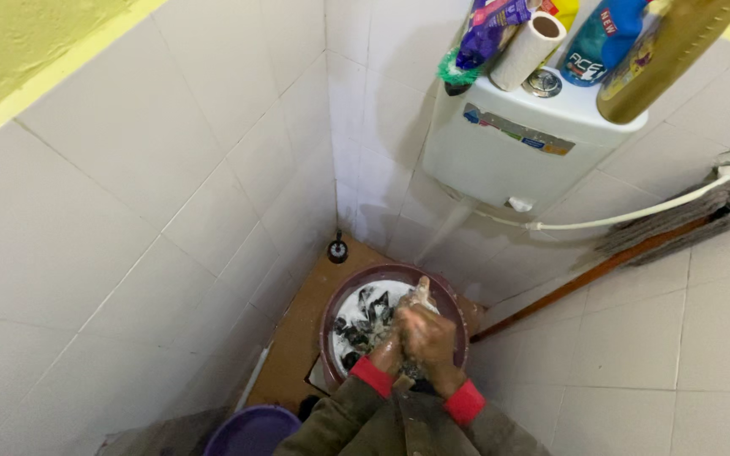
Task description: The person washes dark-colored clothes by hand in a reddish-brown basin filled with soapy water. They repeatedly submerge, agitate, and wring out the garments, including a white item and dark pants, in a tiled room.
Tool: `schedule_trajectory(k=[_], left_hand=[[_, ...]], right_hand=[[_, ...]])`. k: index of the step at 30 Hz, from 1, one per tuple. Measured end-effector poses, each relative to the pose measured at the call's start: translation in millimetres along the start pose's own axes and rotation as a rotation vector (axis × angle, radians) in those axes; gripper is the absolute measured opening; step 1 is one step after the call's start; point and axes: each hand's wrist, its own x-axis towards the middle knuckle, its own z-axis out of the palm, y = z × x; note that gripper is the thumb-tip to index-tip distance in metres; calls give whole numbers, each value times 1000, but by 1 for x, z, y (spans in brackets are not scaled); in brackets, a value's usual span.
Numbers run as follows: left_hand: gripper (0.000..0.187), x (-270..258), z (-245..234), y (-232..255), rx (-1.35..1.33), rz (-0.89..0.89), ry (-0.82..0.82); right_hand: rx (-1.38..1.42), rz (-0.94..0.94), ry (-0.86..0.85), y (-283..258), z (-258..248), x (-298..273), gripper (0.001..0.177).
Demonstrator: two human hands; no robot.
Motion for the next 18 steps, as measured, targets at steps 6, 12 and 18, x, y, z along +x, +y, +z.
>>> schedule_trajectory(k=[6,12,18], left_hand=[[25,8,7,1,56,-74,65],[26,8,-1,2,87,-99,116],[28,12,2,-11,97,-110,145]], right_hand=[[108,187,113,60,16,-3,39],[150,277,125,95,11,8,34],[138,325,167,112,5,18,31]])
